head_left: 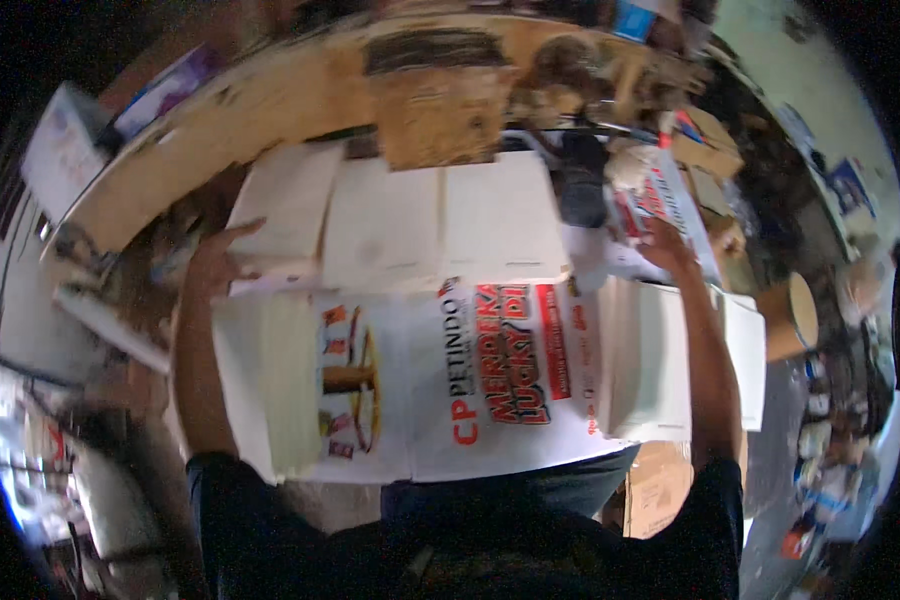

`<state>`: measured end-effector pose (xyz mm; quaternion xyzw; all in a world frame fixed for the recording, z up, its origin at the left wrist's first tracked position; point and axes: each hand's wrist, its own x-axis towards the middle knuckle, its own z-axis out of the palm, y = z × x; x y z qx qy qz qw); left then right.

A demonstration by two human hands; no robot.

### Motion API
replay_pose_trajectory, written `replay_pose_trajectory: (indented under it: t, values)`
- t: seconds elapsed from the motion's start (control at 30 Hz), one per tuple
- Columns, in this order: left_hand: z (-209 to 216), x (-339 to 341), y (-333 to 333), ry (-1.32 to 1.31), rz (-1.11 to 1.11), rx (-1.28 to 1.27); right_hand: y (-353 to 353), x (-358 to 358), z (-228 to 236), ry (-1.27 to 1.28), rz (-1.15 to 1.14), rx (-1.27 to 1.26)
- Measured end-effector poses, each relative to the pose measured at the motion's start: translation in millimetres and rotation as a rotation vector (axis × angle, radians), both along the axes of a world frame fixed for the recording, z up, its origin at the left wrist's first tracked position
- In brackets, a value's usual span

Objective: The person sorts stacks of paper items by hand, picking them up from a table and checking the edges of the stacks.

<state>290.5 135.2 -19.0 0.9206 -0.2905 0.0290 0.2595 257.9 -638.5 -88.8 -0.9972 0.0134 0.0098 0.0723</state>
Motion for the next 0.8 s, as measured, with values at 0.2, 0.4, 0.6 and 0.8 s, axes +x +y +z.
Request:
replay_pose_trajectory:
  t: [0.2, 0.4, 0.6, 0.8]
  values:
    - [36.9, 2.2, -11.5, -0.003, 0.071, 0.046, 126.0, -77.9, 79.9, -0.539, 0.202, 0.196]
    - [108.4, -9.3, -43.9, 0.846, 0.709, -0.471, 316.5, -108.7, 101.2, 0.014, 0.521, 1.011]
    - [78.2, -12.5, 5.4, 0.423, 0.383, -0.366, 492.4, -37.0, 90.7, 0.757, 0.099, 2.152]
    - [122.3, -53.8, -54.6, -0.327, -0.109, 0.293, 508.5, 47.4, 64.2, 0.762, 0.015, 2.340]
